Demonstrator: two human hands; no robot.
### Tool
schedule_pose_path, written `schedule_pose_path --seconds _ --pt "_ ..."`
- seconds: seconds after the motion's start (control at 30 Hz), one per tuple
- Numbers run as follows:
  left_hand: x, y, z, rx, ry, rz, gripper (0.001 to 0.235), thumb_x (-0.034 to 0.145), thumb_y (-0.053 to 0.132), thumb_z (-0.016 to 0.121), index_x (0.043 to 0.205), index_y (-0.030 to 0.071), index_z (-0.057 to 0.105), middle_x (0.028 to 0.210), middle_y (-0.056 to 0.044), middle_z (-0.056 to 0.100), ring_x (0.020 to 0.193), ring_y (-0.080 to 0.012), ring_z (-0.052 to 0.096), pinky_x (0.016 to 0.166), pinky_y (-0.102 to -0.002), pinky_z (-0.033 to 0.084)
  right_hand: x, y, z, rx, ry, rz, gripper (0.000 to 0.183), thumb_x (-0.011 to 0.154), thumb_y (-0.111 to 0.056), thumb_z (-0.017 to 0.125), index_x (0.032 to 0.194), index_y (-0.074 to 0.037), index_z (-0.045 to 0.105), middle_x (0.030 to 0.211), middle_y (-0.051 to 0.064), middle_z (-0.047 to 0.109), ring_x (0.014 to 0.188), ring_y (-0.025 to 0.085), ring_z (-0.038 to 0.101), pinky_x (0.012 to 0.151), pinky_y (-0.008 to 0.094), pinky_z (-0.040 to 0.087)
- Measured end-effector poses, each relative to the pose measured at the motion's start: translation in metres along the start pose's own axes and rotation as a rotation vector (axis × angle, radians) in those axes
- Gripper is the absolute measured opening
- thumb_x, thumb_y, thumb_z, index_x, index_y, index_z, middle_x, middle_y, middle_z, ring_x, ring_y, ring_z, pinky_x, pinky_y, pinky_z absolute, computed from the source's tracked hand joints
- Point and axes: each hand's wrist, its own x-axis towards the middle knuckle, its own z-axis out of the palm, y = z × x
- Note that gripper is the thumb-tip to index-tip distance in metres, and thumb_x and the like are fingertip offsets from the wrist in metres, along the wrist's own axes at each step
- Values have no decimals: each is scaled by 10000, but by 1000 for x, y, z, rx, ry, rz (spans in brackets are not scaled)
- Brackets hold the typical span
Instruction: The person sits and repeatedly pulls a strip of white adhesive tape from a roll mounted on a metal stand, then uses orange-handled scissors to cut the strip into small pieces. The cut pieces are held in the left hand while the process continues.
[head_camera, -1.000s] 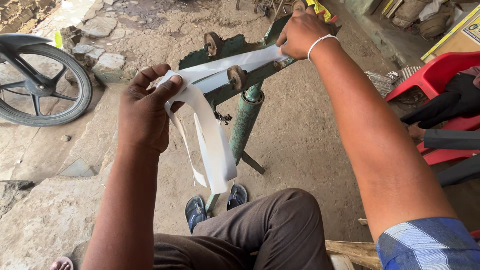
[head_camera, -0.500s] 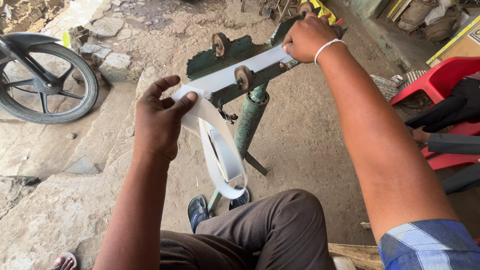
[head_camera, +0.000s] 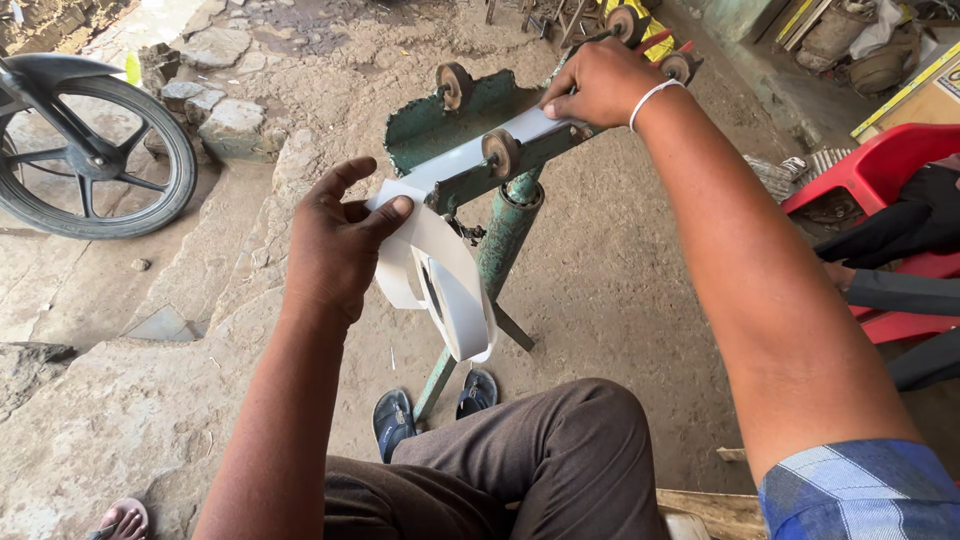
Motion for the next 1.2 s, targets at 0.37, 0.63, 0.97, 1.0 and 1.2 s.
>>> schedule_pose_path --seconds 0.37,0.63,0.97,1.0,1.2 --pt "-4 8 -22 36 36 -12 656 843 29 767 1446 2 510 1004 -215 754 828 -230 752 687 -315 606 -1 6 3 -316 97 42 167 796 -341 846 899 -210 850 879 96 780 904 325 705 881 470 544" --pt "-8 15 -22 51 63 -44 630 842 23 755 1428 12 527 1015 -225 748 847 -245 762 701 -329 627 -8 9 -5 -27 176 143 139 946 -166 760 1074 -136 807 1016 110 770 935 276 736 896 415 553" --pt "4 -10 -23 36 27 -92 655 826 48 773 1434 -4 535 1052 -213 758 887 -247 757 766 -342 618 -3 6 1 -99 -25 63 241 930 -291 730 1109 -144 797 1063 135 767 973 319 722 917 451 528" --pt "6 -12 -23 -8 13 -91 659 821 45 774 1433 -15 538 1049 -217 760 886 -250 755 770 -346 620 -2 4 0 -73 -34 67 247 928 -295 733 1114 -144 794 1065 141 765 984 322 721 925 444 534" --pt "5 -14 -24 -25 10 -95 669 825 40 770 1445 -28 528 1048 -233 750 879 -261 743 760 -347 609 1 -1 -7 -139 -120 176 229 943 -317 732 1082 -151 810 1074 164 771 1017 340 727 995 443 540"
